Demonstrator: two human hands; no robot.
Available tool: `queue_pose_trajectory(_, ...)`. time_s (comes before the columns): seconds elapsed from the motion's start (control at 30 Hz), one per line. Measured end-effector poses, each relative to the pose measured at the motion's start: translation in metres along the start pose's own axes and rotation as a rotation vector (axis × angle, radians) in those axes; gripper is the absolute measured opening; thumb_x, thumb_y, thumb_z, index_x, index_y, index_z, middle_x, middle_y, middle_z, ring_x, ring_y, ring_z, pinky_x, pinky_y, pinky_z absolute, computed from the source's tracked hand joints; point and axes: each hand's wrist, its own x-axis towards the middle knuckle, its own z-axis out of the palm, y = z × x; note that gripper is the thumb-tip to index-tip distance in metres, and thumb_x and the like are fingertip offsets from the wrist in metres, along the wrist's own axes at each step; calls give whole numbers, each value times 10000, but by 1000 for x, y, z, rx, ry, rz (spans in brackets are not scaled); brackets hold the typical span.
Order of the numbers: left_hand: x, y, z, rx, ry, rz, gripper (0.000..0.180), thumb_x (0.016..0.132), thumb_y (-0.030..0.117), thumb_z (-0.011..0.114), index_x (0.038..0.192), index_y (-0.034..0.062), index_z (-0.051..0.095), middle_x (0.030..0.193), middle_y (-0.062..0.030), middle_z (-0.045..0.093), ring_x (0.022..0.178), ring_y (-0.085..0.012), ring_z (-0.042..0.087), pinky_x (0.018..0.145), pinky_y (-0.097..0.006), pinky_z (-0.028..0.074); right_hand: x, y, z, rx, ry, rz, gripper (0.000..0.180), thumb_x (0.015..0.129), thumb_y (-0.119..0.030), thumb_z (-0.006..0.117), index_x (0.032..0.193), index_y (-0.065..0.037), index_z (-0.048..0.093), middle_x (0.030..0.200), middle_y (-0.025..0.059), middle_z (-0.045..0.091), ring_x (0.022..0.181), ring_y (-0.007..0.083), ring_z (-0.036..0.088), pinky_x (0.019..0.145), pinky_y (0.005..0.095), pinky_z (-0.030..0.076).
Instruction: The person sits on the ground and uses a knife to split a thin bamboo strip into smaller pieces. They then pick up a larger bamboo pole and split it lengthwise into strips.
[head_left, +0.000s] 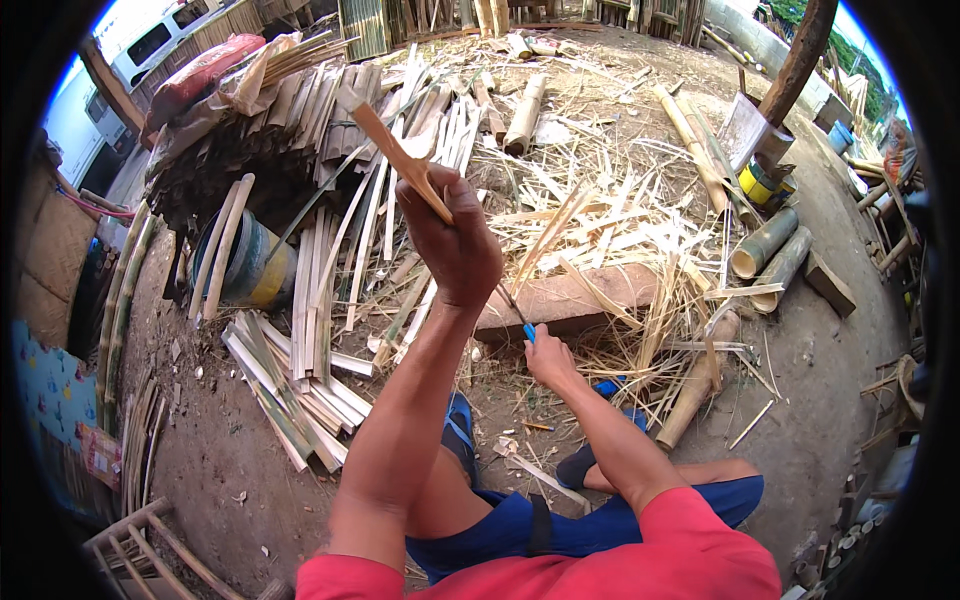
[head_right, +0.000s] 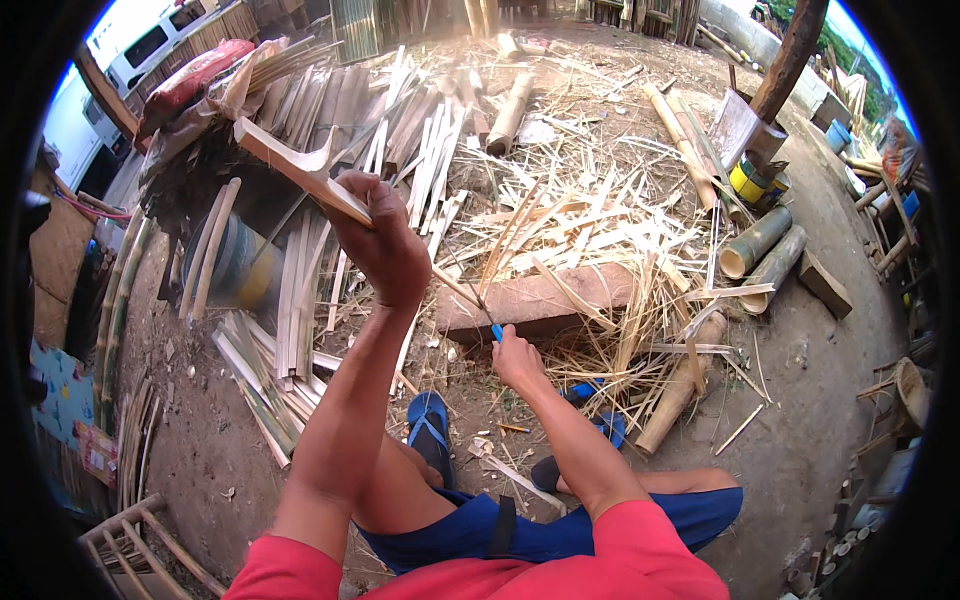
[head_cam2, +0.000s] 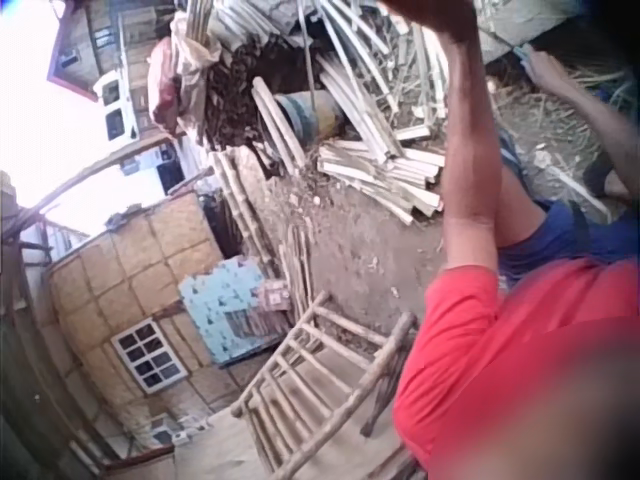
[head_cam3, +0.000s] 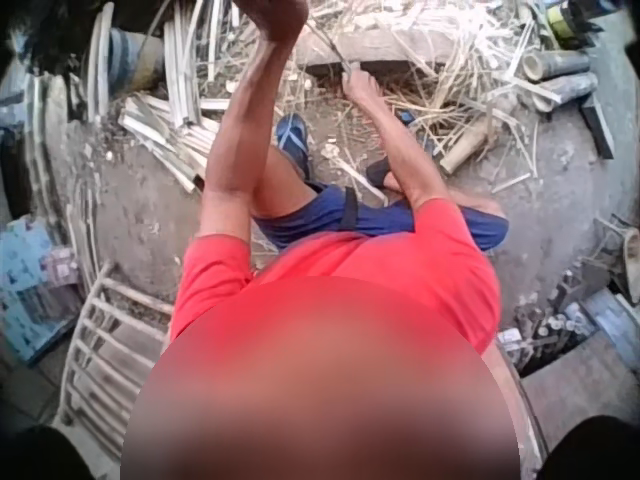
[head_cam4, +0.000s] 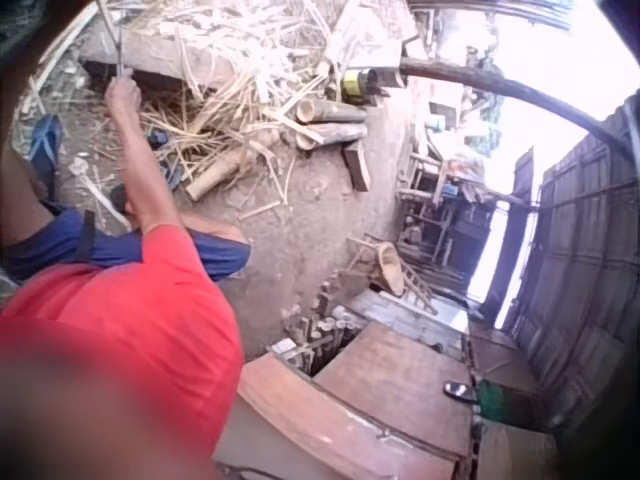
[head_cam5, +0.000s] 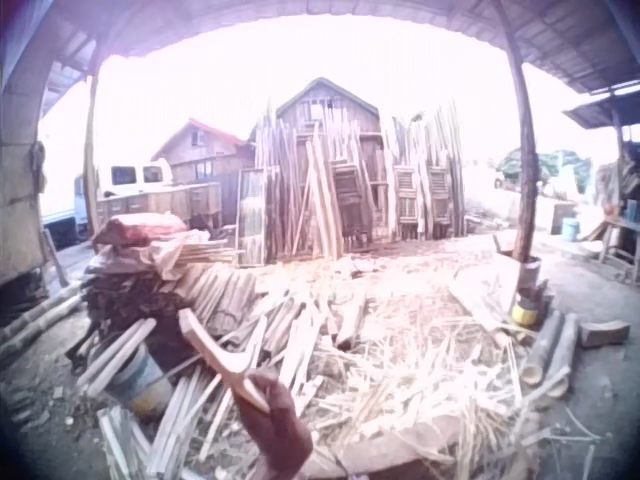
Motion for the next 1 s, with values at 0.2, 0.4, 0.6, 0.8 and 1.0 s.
queue_pose_trajectory(0.2, -2, -3, -8, -164, -65, -142, 72, 1023, 111, 476, 1024, 40, 467, 906, -59, 436, 784, -144, 439, 711, -307, 396, -18, -17, -16, 303, 247, -347, 307, 993, -266, 572, 1174, -37, 476, 840, 288, 661, 815, 517, 634, 702, 581, 500)
queue_pose_trajectory(0.4, -4, -5, -6, -115, -8, 14, 131, 996, 135, 489, 1065, 38, 434, 778, -12, 415, 587, -73, 392, 521, -242, 325, 6, 21, 32, 164, 306, -248, 305, 983, -270, 583, 1151, -35, 486, 843, 269, 652, 781, 492, 635, 673, 531, 508)
queue_pose_trajectory(0.6, 4, -1, -29, -274, -42, -210, 319, 1006, 230, 567, 1178, 17, 403, 899, -37, 433, 762, -96, 422, 699, -269, 395, 5, 99, 54, 231, 38, -16, 309, 966, -305, 584, 1054, -11, 545, 918, 295, 665, 871, 492, 648, 770, 564, 496)
queue_pose_trajectory(0.8, 8, 13, -39, -332, 24, -189, 832, 960, 706, 443, 1372, -11, 347, 862, -12, 446, 622, -55, 382, 520, -212, 338, -50, 158, -1, 312, 600, 337, 294, 960, -253, 582, 1108, -3, 540, 894, 301, 663, 890, 507, 637, 780, 571, 484)
queue_pose_trajectory(1.0, 11, 34, -33, -366, -197, -228, 507, 1069, 312, 345, 1423, -47, 398, 878, -68, 603, 759, -131, 585, 720, -293, 495, -77, 117, -37, 231, 440, 129, 267, 900, -203, 630, 1095, -36, 557, 852, 205, 667, 836, 426, 657, 747, 493, 501)
